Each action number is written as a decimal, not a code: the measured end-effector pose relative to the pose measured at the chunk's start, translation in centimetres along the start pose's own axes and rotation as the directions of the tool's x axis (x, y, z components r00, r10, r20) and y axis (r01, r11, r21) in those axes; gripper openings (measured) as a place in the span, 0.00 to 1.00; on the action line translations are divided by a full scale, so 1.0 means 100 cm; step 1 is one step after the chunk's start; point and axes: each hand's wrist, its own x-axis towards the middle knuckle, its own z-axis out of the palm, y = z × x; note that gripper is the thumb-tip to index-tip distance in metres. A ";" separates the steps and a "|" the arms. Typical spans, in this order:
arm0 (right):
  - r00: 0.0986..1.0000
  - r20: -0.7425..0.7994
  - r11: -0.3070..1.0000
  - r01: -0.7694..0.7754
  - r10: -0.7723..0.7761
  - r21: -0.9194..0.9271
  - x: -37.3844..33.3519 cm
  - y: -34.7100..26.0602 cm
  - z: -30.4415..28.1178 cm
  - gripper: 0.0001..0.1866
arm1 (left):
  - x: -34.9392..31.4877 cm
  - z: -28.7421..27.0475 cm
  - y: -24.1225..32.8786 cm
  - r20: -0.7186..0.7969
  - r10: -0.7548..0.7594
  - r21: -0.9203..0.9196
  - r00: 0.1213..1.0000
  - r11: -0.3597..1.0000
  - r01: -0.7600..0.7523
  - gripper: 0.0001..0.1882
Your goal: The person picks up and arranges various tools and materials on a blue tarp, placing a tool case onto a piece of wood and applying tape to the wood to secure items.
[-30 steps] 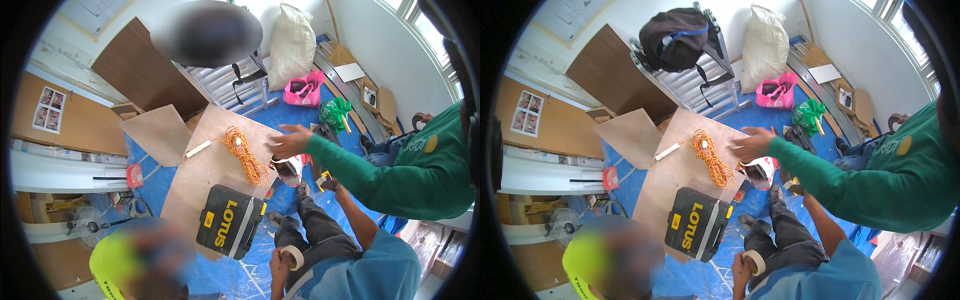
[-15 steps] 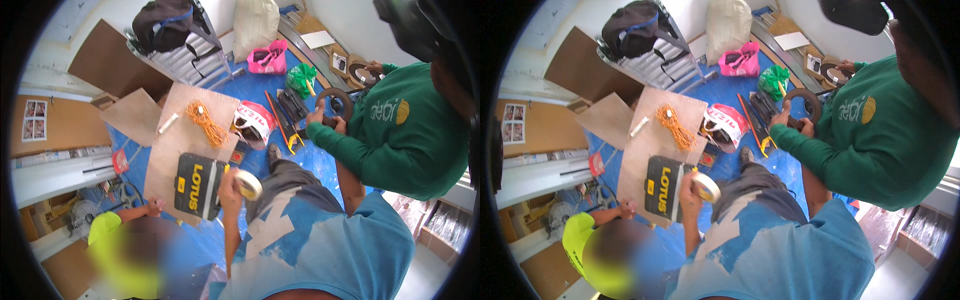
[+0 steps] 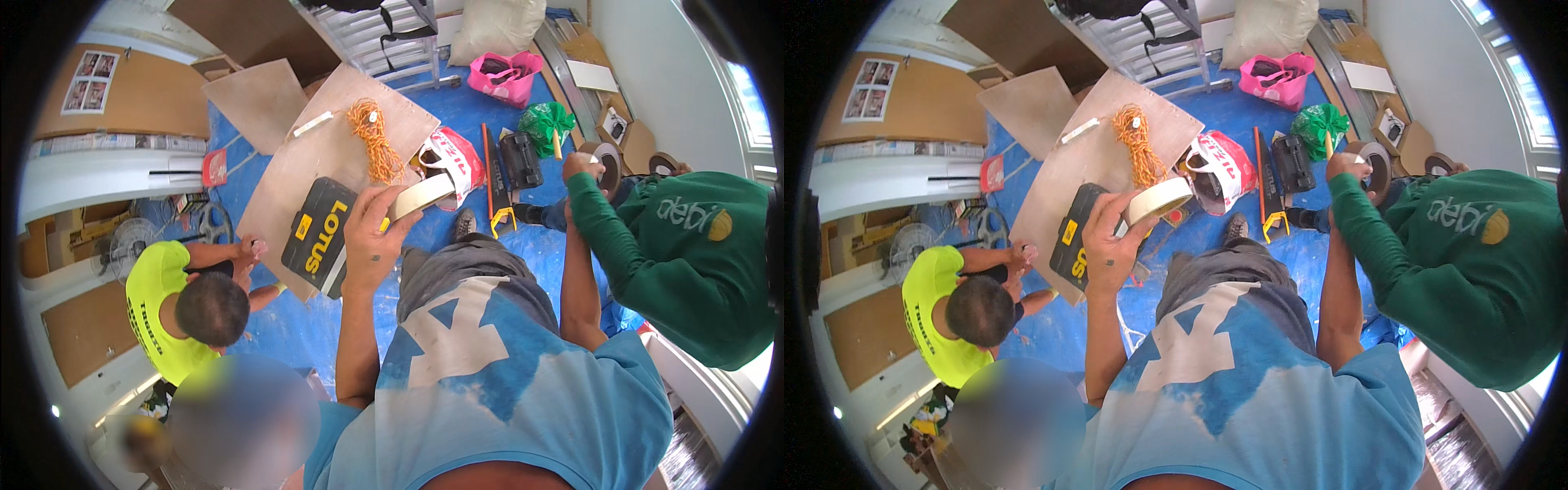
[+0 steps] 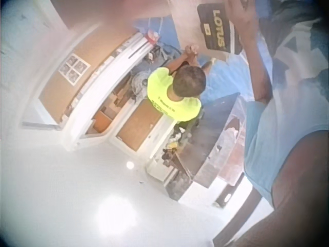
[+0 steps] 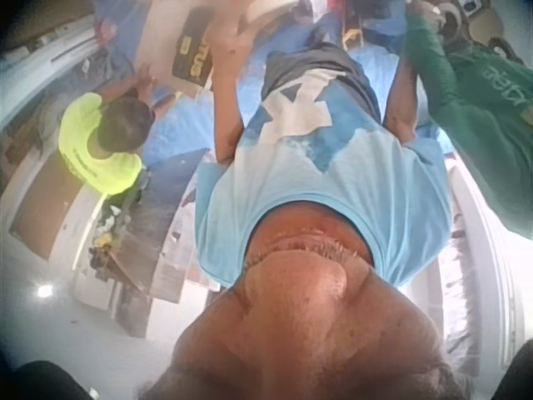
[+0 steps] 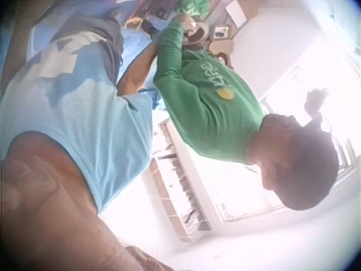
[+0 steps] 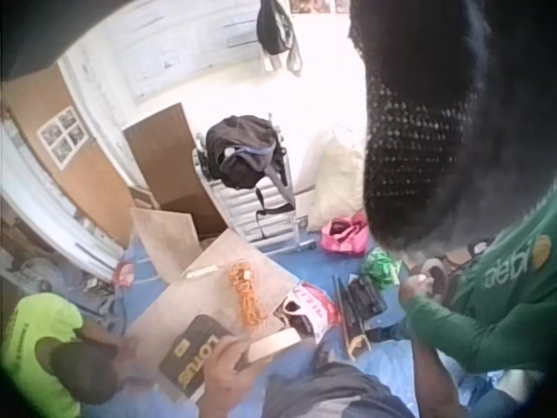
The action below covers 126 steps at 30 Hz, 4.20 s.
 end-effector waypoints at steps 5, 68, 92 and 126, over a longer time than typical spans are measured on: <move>0.984 -0.044 0.945 -0.178 0.173 -0.275 -0.075 0.055 -0.006 0.23 | -0.002 -0.021 0.028 -0.022 0.144 0.105 0.989 0.984 -0.141 0.24; -0.124 0.694 0.505 0.776 0.709 -0.378 -0.250 0.047 0.208 0.12 | 0.006 0.069 0.000 0.594 -0.304 -0.217 0.745 0.831 0.512 0.18; 0.121 0.520 0.362 0.585 0.846 -0.726 -0.258 0.070 0.181 0.07 | -0.056 0.053 0.036 0.296 -0.281 -0.018 0.913 0.954 0.300 0.17; 0.239 -0.111 -0.148 0.143 0.965 -0.979 -0.319 0.094 0.143 0.10 | -0.152 -0.012 0.001 0.419 -0.564 0.095 0.711 0.807 0.584 0.36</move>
